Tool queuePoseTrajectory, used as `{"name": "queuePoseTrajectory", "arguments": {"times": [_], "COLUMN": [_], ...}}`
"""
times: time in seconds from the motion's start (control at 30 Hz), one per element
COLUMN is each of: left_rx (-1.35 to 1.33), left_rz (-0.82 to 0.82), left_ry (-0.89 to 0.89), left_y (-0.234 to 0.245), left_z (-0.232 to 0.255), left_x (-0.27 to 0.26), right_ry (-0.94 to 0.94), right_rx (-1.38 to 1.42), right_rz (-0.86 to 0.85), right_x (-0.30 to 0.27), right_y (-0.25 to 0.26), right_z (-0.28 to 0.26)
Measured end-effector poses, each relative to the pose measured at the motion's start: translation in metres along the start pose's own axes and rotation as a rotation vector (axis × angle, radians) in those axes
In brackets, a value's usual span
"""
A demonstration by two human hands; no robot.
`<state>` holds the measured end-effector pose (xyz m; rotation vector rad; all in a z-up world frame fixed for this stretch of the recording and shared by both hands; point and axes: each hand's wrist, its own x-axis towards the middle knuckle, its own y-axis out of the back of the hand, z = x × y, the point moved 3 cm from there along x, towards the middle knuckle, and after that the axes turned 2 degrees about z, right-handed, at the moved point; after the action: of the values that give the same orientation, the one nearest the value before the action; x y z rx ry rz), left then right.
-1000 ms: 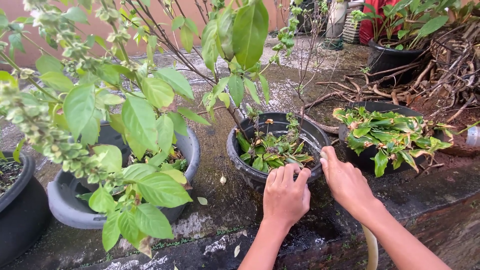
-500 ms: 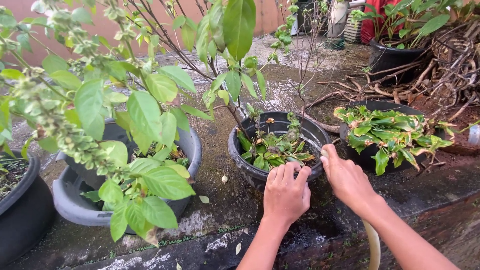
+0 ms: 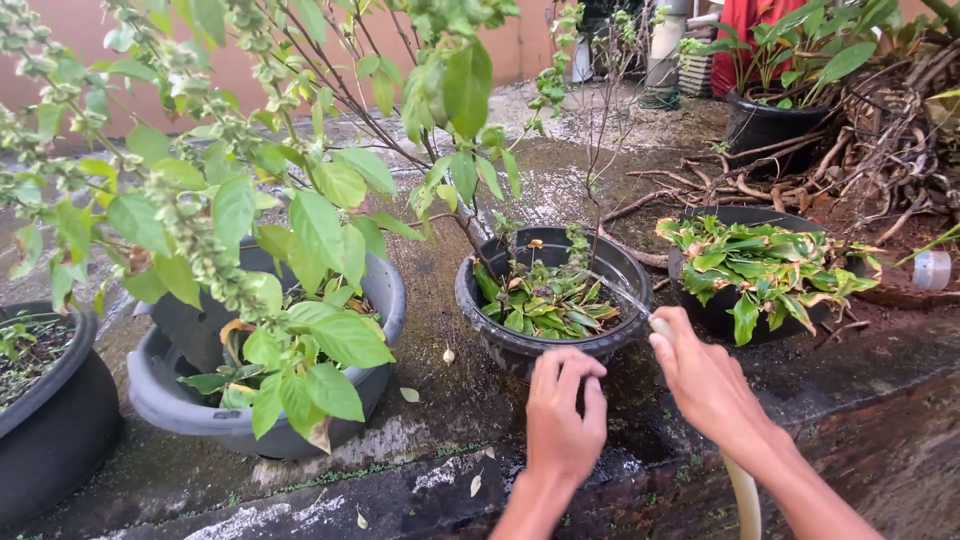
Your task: Watering various potted plants on a ledge using a hose and removing debris from one of the pots.
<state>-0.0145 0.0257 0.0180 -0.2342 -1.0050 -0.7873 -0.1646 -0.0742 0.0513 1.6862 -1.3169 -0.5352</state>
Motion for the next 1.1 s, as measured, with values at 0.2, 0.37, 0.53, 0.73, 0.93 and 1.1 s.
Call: {"name": "queuePoseTrajectory", "arguments": {"times": [0.2,0.37,0.53,0.73,0.93,1.1], "left_rx": [-0.472,-0.71,-0.956,-1.127,-0.958,-0.51], "left_rz": [-0.204,0.039,-0.041,-0.13,-0.229,-0.356], "left_ry": [0.688,0.982,1.166,1.442,1.294,1.108], "left_y": [-0.025,-0.017,-0.017,-0.054,-0.013,0.027], "left_z": [0.033,0.023,0.02,0.01,0.05,0.073], "left_x": [-0.065,-0.075,-0.06,-0.082,-0.092,-0.086], "right_ry": [-0.331,-0.534,-0.601,-0.71,-0.563,-0.62], "right_rx": [0.286,0.799,0.897,0.873,1.267,1.102], "right_rz": [-0.222,-0.286,-0.335,-0.312,-0.073,-0.11], "right_x": [-0.061,-0.095,-0.133,-0.146,-0.137,-0.136], "right_y": [0.019,-0.001,-0.02,-0.024,-0.04,-0.02], "right_z": [-0.063,-0.062,-0.064,-0.057,-0.027,-0.082]}}
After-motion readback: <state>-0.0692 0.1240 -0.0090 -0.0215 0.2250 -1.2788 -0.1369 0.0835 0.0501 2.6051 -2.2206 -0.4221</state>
